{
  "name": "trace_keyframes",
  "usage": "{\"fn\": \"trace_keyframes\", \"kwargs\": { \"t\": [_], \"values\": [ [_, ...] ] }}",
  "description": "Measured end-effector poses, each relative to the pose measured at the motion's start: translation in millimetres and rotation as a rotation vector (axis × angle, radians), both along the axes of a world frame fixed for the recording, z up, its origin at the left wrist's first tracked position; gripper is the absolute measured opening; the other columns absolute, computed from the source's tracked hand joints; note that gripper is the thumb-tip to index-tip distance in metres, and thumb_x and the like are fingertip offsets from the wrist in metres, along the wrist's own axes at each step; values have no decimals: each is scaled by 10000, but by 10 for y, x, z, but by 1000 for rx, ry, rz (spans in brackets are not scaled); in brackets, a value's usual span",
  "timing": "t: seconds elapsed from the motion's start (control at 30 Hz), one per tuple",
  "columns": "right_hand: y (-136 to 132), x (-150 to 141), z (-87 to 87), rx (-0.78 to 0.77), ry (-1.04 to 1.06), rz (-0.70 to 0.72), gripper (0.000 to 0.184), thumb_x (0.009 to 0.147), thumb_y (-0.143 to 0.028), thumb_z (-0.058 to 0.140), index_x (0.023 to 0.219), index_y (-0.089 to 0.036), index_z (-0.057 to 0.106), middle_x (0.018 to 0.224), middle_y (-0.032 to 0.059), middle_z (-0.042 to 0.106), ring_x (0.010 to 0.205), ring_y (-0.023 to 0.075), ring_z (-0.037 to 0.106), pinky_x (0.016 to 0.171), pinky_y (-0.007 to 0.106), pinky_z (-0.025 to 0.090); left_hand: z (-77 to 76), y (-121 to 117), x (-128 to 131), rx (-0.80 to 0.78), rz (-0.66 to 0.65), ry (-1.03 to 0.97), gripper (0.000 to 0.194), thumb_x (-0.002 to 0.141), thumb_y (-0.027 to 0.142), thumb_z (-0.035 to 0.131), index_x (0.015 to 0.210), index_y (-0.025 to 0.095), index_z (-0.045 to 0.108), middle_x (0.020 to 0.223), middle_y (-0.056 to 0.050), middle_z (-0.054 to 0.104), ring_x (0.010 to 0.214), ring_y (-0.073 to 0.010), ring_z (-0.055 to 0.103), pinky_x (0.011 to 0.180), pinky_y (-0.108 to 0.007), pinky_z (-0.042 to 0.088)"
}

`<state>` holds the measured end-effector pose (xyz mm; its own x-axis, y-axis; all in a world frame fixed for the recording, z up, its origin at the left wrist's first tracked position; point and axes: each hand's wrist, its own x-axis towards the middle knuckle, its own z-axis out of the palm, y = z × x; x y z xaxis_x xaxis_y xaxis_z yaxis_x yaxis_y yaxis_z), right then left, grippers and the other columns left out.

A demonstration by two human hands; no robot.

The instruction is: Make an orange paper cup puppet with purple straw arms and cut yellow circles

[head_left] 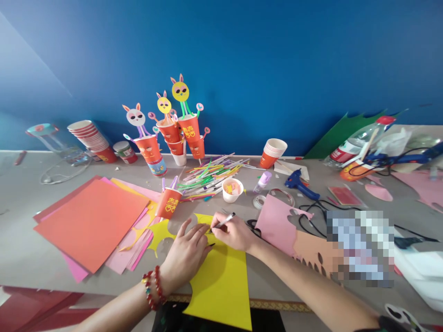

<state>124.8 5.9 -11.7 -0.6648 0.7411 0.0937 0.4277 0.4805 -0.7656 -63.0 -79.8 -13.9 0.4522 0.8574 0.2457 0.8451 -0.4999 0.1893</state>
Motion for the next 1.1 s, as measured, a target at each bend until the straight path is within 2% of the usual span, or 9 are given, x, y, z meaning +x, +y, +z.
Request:
{"fn": "trace_keyframes", "kwargs": {
  "t": [0.47, 0.7, 1.1],
  "values": [
    [105, 67, -21, -24, 9, -20, 71, 820, -157, 556, 803, -217, 588, 654, -41, 620, 554, 120, 559, 547, 210, 387, -3, 5, -3, -6, -7, -2, 149, 974, 208, 485, 874, 186, 592, 1244, -70, 683, 1214, -248, 597, 1127, -545, 343],
    [172, 54, -5, -38, 11, -49, 88, 792, -137, 568, 750, -215, 569, 540, -69, 538, 480, 107, 502, 507, 205, 339, -12, 0, -4, -7, -6, -7, 162, 980, 209, 476, 870, 183, 592, 1236, -79, 687, 1221, -250, 593, 1130, -552, 330],
    [214, 35, -34, -34, 66, -117, 92, 820, -171, 539, 740, -216, 529, 569, -54, 542, 487, 113, 520, 494, 209, 344, 21, 11, 0, -30, -10, -12, 174, 978, 204, 466, 881, 174, 607, 1243, -96, 683, 1224, -260, 593, 1123, -557, 339]
  ]
}}
